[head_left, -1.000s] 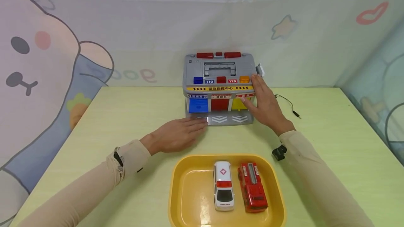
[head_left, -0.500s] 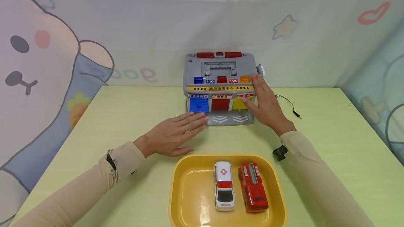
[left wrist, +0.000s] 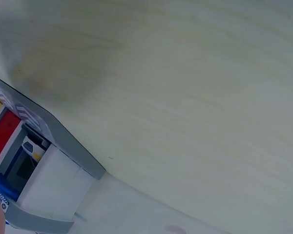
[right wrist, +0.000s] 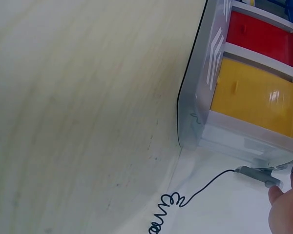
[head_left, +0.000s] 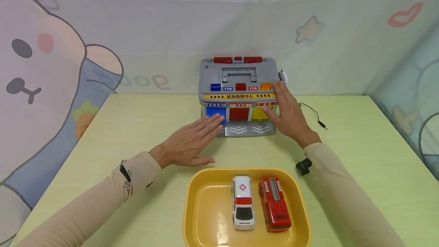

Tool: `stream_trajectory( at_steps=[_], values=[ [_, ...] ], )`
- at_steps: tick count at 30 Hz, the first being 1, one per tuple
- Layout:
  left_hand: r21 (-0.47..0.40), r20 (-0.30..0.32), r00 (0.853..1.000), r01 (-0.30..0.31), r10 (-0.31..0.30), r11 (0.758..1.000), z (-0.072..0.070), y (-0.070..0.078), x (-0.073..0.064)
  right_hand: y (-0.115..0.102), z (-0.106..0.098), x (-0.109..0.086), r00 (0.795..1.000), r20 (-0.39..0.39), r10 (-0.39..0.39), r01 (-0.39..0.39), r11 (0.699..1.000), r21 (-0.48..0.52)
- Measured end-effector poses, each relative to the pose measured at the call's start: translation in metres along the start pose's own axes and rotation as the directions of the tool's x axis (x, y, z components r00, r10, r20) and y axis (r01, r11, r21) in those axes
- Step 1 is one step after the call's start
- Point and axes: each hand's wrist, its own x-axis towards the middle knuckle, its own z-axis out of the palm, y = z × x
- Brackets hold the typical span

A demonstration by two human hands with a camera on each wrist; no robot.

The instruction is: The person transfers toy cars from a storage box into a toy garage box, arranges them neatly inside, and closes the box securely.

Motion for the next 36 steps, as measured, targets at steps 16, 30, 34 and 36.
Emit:
stream_trajectory(
  at_steps=[16,30,34,36],
  values=[
    [-0.037,0.163,0.986,0.023,-0.017,0.999,0.011,-0.006,0.004,0.002,0.0,-0.001,1.0,-0.021,-0.022,0.022,1.0,-0.019],
    [0.0,0.215,0.975,0.051,-0.05,0.999,0.022,-0.011,0.01,0.001,0.001,-0.001,0.999,-0.024,-0.033,0.032,0.999,-0.02],
    [-0.007,0.226,0.972,0.07,-0.067,0.998,0.023,-0.013,0.011,0.0,0.0,0.0,0.999,-0.022,-0.031,0.03,0.999,-0.024],
    [-0.007,0.236,0.969,0.079,-0.075,0.997,0.023,-0.013,0.012,-0.001,-0.001,0.0,1.0,-0.017,-0.026,0.025,0.999,-0.022]
  ],
)
